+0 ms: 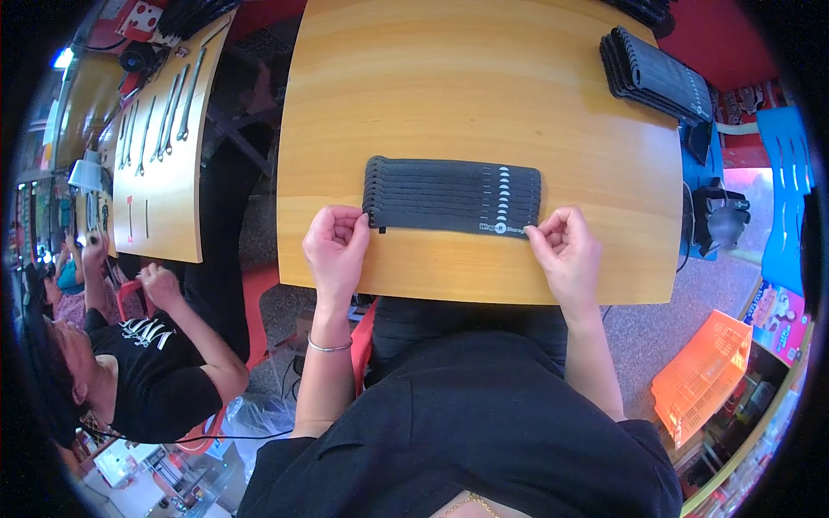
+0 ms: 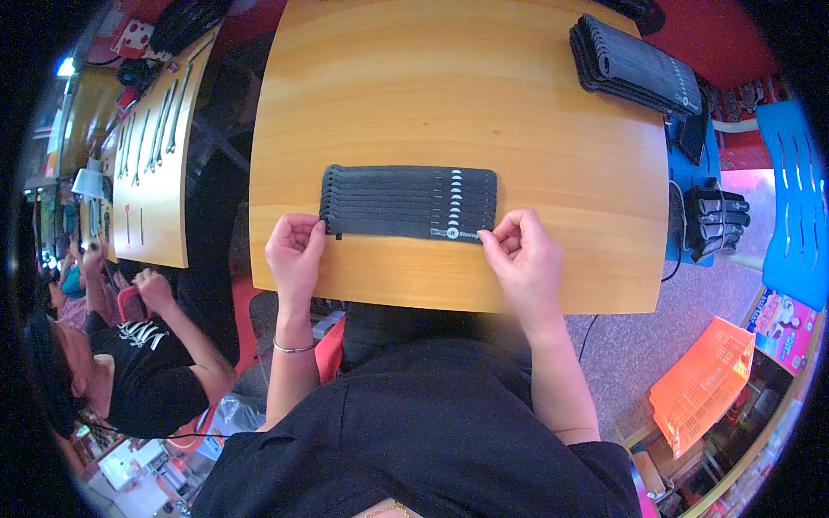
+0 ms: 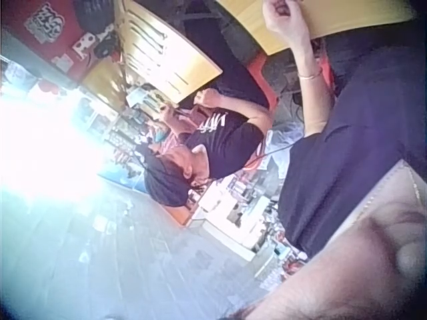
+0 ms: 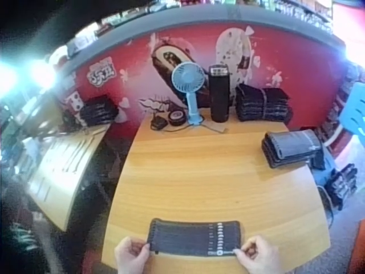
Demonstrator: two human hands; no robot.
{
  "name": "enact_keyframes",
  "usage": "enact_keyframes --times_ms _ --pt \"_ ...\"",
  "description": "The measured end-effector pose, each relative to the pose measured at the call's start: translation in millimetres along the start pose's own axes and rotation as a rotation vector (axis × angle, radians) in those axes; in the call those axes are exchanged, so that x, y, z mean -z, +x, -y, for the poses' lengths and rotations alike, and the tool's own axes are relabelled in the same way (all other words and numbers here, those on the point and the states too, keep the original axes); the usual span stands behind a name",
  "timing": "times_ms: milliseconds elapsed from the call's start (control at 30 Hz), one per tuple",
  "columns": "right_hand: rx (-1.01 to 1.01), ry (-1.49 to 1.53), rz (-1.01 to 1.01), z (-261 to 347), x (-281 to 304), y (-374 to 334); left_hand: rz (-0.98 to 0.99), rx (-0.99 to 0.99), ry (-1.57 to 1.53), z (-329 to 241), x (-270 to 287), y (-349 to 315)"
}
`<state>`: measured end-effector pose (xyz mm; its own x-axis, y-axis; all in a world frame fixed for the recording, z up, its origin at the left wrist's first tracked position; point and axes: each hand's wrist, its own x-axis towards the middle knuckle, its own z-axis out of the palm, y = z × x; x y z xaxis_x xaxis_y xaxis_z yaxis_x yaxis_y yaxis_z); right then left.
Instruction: Organizing and stacking black fabric straps onto a dual-peg mounting jig.
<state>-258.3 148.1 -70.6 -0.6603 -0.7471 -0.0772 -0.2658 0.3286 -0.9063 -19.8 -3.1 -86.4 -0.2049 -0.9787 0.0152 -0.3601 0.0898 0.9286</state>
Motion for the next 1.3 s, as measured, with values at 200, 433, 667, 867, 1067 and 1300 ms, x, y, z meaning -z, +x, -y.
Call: enact_keyframes --times_ms 200,433,667,867,1067,1300 --pt "0.017 -0.014 -0.011 -1.4 -0.1 1.5 0.004 -0.002 0.004 0.3 -0.6 0.0" --pt "0.028 -0.035 -0.024 0.0 -3.3 -1.3 0.014 -0.011 0.032 3.0 2.7 0.5" --pt "0.001 -0.041 -0.008 3.6 -3.6 -2.4 -0.006 0.007 -0.003 4.1 2.8 0.1" --pt "0.001 -0.036 -0.012 1.7 -4.5 -2.3 -0.002 -0.006 0.009 3.1 2.0 0.3" --pt "-0.006 -0.006 -0.011 -1.2 -4.3 -1.2 0.005 -0.001 0.005 2.7 1.3 0.3" --pt "-0.006 -0.023 0.002 -2.3 -4.9 -1.3 0.011 -0.006 -0.003 4.1 2.3 0.8"
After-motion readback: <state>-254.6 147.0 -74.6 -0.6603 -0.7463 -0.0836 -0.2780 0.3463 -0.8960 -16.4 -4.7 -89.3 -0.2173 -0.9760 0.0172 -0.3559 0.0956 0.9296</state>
